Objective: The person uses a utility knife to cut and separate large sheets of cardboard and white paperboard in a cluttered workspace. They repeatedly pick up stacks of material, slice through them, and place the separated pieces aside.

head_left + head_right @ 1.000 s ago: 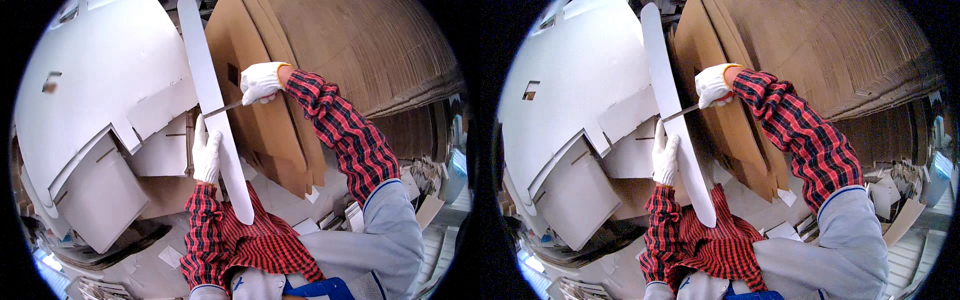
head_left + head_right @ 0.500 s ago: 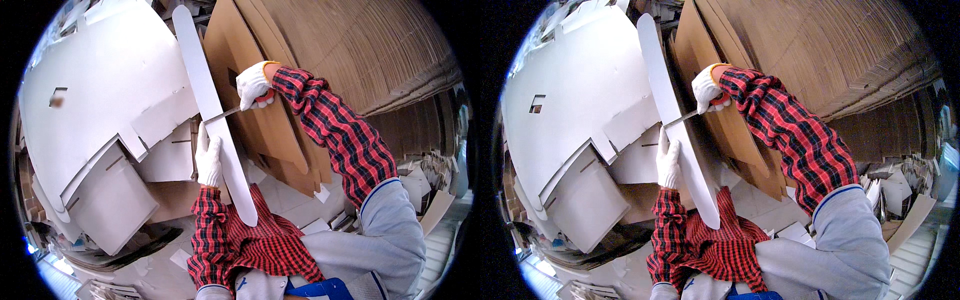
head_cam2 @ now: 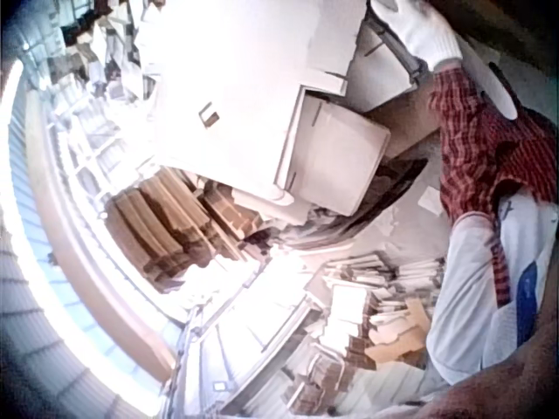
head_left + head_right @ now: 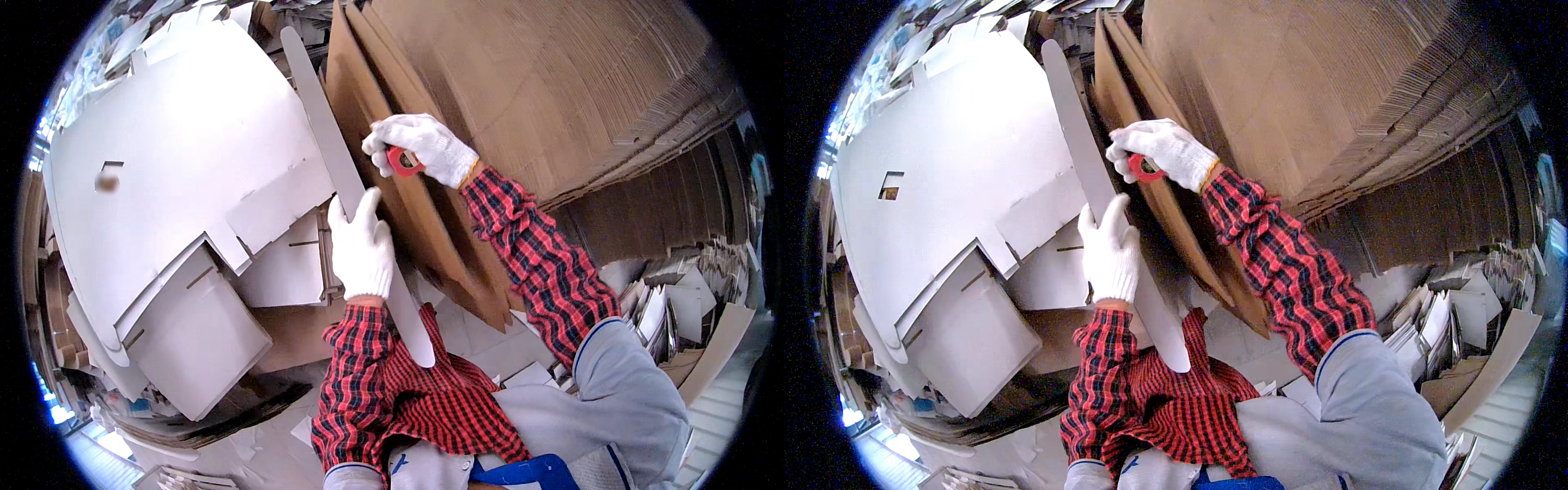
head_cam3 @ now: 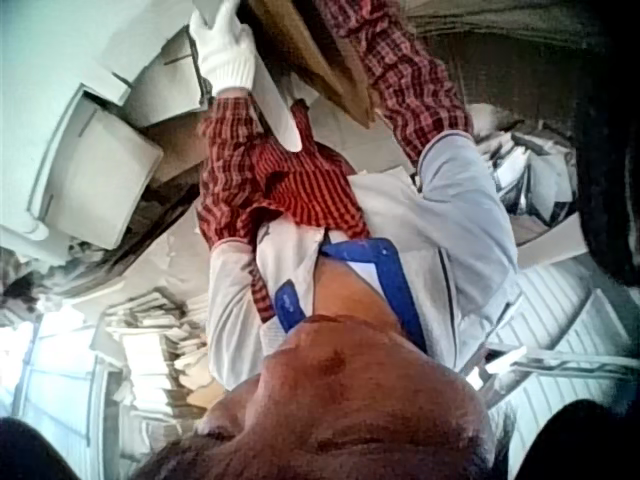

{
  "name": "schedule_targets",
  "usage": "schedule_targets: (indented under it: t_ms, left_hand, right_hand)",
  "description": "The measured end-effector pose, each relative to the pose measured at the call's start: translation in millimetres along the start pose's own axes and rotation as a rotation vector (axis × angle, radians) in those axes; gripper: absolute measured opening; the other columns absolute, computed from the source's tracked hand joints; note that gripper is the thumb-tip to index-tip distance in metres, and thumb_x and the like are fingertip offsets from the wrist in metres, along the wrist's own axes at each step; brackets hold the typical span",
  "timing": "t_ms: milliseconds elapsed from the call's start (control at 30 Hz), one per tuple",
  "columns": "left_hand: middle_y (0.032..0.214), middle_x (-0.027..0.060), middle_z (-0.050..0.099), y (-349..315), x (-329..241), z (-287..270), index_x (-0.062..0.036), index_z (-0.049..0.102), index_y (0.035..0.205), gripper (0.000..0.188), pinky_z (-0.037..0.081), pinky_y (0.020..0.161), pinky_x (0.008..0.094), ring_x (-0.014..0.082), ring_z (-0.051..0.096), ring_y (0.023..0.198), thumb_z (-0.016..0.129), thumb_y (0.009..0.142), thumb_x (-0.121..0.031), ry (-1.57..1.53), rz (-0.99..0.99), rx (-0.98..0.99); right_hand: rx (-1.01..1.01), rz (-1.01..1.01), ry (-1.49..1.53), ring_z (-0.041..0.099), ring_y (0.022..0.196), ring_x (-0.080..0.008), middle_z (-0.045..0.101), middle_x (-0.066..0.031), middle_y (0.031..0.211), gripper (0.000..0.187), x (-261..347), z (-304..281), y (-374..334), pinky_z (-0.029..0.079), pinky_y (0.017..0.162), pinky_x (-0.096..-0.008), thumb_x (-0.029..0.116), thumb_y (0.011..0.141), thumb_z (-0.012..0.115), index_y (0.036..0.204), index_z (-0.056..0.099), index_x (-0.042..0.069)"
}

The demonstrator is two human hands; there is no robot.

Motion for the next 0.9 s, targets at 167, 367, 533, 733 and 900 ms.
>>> schedule_targets:
  t_ms: [167, 367, 533, 733, 900]
  left_hand:
    - [0.153, 0.0338, 0.037, 24, -9, 14, -0.0074, 0.074, 0.110, 0.057, 0.045, 0.107, 0.0451, 0.0438, 0.053, 0.130, 0.074, 0.081, -0.057, -0.006, -0.183, 0.103]
    - [0.123, 0.0180, 0.058, 34, 31, 27, -0.0034, 0.071, 0.104, 0.046, 0.048, 0.096, 0.0389, 0.0304, 0.061, 0.108, 0.077, 0.087, -0.045, -0.338, -0.184, 0.167]
    - [0.109, 0.0122, 0.064, 36, 56, 41, -0.0005, 0.069, 0.105, 0.042, 0.048, 0.092, 0.0349, 0.0224, 0.061, 0.103, 0.077, 0.089, -0.039, -0.538, -0.233, 0.180]
    - [0.109, 0.0036, 0.067, 34, 39, 35, -0.0002, 0.065, 0.119, 0.037, 0.045, 0.093, 0.0268, 0.0108, 0.057, 0.101, 0.069, 0.099, -0.031, -0.601, -0.260, 0.180]
    - [0.107, 0.0050, 0.068, 36, 40, 34, -0.0019, 0.067, 0.113, 0.037, 0.047, 0.093, 0.0292, 0.0133, 0.060, 0.099, 0.074, 0.094, -0.033, -0.682, -0.230, 0.181]
  right_hand:
    - [-0.200, 0.107, 0.333, 0.069, 0.082, -0.0168, 0.070, -0.0091, 0.090, 0.034, -17, -1, -15, 0.057, 0.077, -0.0318, 0.024, 0.108, 0.049, 0.099, 0.067, -0.003]
    - [-0.199, 0.020, -0.107, 0.065, 0.069, -0.0133, 0.070, -0.0053, 0.082, 0.028, -34, -14, -13, 0.053, 0.066, -0.0297, 0.026, 0.098, 0.065, 0.104, 0.070, -0.002]
    - [0.027, -0.011, -0.151, 0.068, 0.080, -0.0113, 0.073, -0.0083, 0.098, 0.029, -25, 1, -10, 0.055, 0.077, -0.0264, 0.021, 0.099, 0.064, 0.117, 0.069, -0.001]
    - [0.035, -0.452, -0.829, 0.072, 0.092, -0.0215, 0.068, -0.0062, 0.130, 0.020, -9, 8, -12, 0.057, 0.079, -0.0335, 0.025, 0.094, 0.067, 0.094, 0.074, 0.006]
    - [0.085, -0.545, -1.081, 0.071, 0.084, -0.0222, 0.068, 0.0003, 0.126, 0.025, -4, 12, -11, 0.057, 0.072, -0.0346, 0.031, 0.092, 0.067, 0.083, 0.068, 0.008]
Point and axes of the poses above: each hand's wrist, its own y-axis towards the middle knuckle, its own z-axis out of the palm, x = y × z, the point moved 8 cm from there along y, towards the middle knuckle
